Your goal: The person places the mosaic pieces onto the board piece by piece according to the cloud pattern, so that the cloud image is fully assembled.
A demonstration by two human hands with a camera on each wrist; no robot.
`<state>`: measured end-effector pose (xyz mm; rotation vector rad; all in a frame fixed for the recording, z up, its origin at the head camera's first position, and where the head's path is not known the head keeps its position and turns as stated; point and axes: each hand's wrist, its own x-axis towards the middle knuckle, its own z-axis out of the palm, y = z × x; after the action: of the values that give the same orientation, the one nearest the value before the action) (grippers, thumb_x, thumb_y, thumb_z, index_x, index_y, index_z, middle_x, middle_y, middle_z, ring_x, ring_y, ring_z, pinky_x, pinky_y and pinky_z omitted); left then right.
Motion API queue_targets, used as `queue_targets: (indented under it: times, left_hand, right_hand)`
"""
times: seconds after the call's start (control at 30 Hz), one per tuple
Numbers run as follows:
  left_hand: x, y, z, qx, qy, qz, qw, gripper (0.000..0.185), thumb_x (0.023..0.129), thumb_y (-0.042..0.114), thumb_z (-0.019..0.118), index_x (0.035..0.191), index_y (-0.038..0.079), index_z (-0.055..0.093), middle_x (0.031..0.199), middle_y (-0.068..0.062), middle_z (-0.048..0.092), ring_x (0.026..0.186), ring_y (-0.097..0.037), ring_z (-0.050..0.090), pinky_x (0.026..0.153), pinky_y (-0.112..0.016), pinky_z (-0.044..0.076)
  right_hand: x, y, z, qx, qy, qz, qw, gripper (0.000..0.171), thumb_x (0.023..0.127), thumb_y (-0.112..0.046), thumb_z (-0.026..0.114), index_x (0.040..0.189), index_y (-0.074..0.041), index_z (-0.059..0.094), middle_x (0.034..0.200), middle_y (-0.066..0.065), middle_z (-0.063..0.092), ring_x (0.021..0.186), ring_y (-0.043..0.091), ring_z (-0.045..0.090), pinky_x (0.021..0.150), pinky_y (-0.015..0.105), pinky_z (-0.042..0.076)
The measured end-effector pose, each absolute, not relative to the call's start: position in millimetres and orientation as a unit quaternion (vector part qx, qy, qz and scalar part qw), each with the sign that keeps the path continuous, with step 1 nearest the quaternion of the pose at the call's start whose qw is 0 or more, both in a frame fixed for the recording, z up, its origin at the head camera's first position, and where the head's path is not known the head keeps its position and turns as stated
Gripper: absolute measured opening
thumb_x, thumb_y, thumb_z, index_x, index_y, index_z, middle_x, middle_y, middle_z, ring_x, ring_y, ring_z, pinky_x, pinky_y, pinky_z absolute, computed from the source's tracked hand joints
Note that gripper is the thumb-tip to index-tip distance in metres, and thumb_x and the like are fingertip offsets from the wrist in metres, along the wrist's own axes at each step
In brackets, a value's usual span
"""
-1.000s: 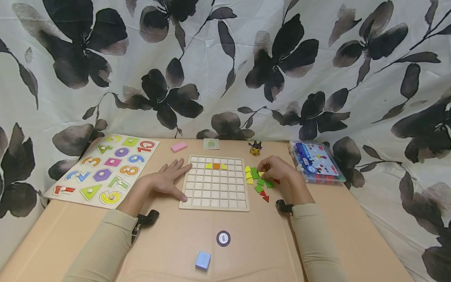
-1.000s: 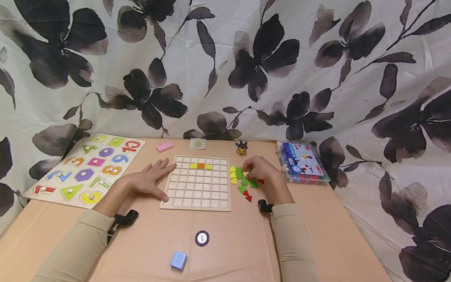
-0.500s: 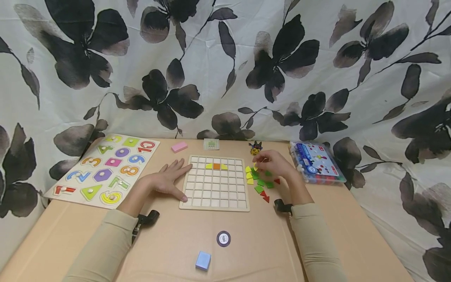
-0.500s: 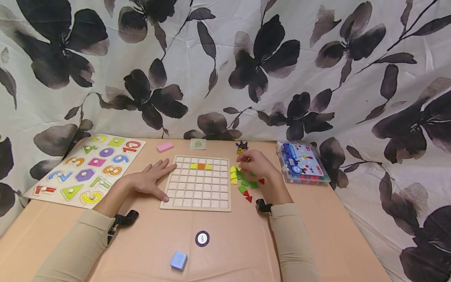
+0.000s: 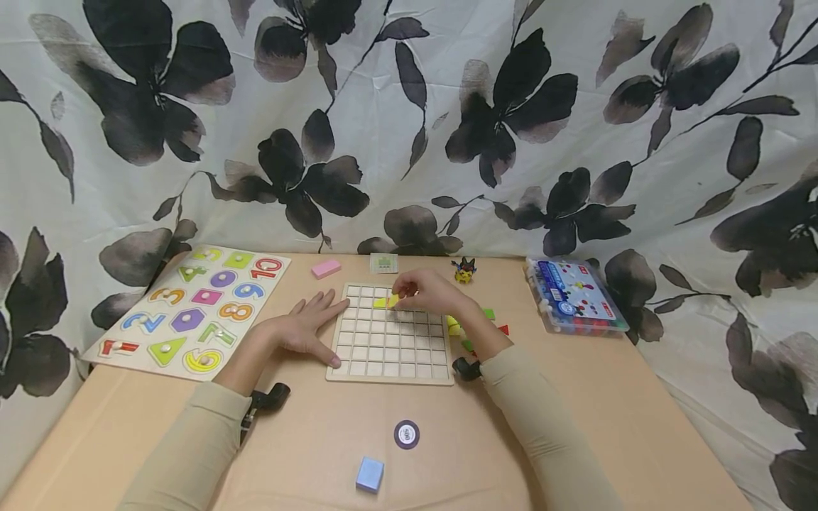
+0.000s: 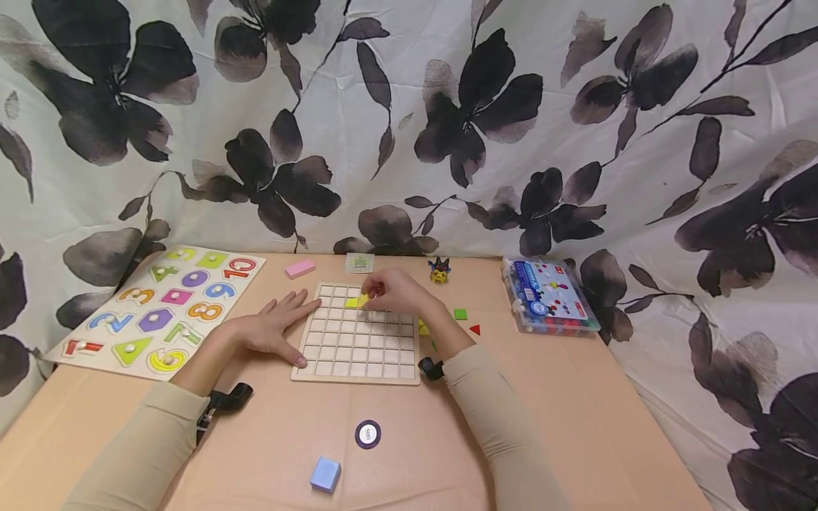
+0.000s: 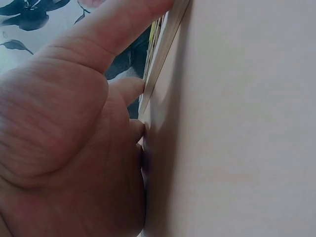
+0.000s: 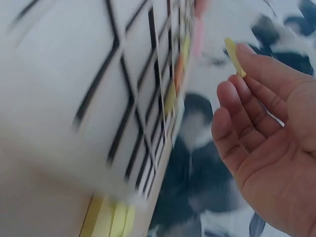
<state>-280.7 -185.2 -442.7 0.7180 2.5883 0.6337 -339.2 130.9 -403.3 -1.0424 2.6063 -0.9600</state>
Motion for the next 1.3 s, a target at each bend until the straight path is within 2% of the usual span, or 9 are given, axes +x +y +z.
queue_targets:
  times: [0.13,0.33,0.73,1.03,1.3]
  left_hand:
    - [-281,-184,-443,0.255,0.921,0.224,0.190,0.127,0.072,0.062,0.086,0.167,0.012,0.019,0.173,-0.026,-0.003,0.160,-0.049,-0.007,0.126,-0.070,-0.004]
    - [-282,-185,-442,0.250,0.922,0.222,0.195,0.127,0.072,0.064,0.086,0.168,0.015,0.018,0.174,-0.024,-0.003,0.161,-0.047,-0.008,0.126,-0.068,-0.004]
    - [-282,-185,-441,0.255,0.920,0.232,0.187,0.124,0.072,0.062,0.087,0.167,0.014,0.022,0.174,-0.026,-0.002,0.160,-0.048,-0.006,0.126,-0.069,-0.003]
    - [-280,-185,-442,0.257,0.920,0.231,0.183,0.124,0.071,0.062,0.088,0.166,0.014,0.024,0.173,-0.027,-0.001,0.160,-0.049,-0.004,0.126,-0.070,-0.001]
    - [-280,-184,-444,0.260,0.919,0.240,0.176,0.125,0.068,0.064,0.089,0.164,0.013,0.026,0.173,-0.029,0.001,0.160,-0.049,-0.004,0.126,-0.070,-0.003]
  right_hand:
    - [-343,102,-409,-0.351,0.873,-0.319,0.111,0.019,0.090,-0.012,0.083,0.105,-0.005,0.073,0.088,0.002,0.069,0.081,0.014,0.059,0.073,0.024,0.051]
    - [-345,76,-417,-0.349,0.889,-0.277,0.107,0.018,0.087,-0.014,0.085,0.100,-0.008,0.074,0.084,0.001,0.066,0.078,0.012,0.056,0.069,0.023,0.046]
    - [-347,63,-421,-0.350,0.902,-0.226,0.115,0.020,0.085,-0.018,0.088,0.098,-0.009,0.075,0.080,0.000,0.066,0.073,0.010,0.056,0.067,0.022,0.045]
    - [-330,83,-410,-0.359,0.892,-0.259,0.097,0.031,0.090,-0.020,0.083,0.115,-0.003,0.074,0.089,0.001,0.068,0.081,0.013,0.060,0.076,0.026,0.051]
    - [-306,144,-383,-0.312,0.904,-0.290,0.036,0.036,0.093,-0.024,0.080,0.125,-0.009,0.072,0.108,0.006,0.072,0.087,0.017,0.062,0.076,0.031,0.053]
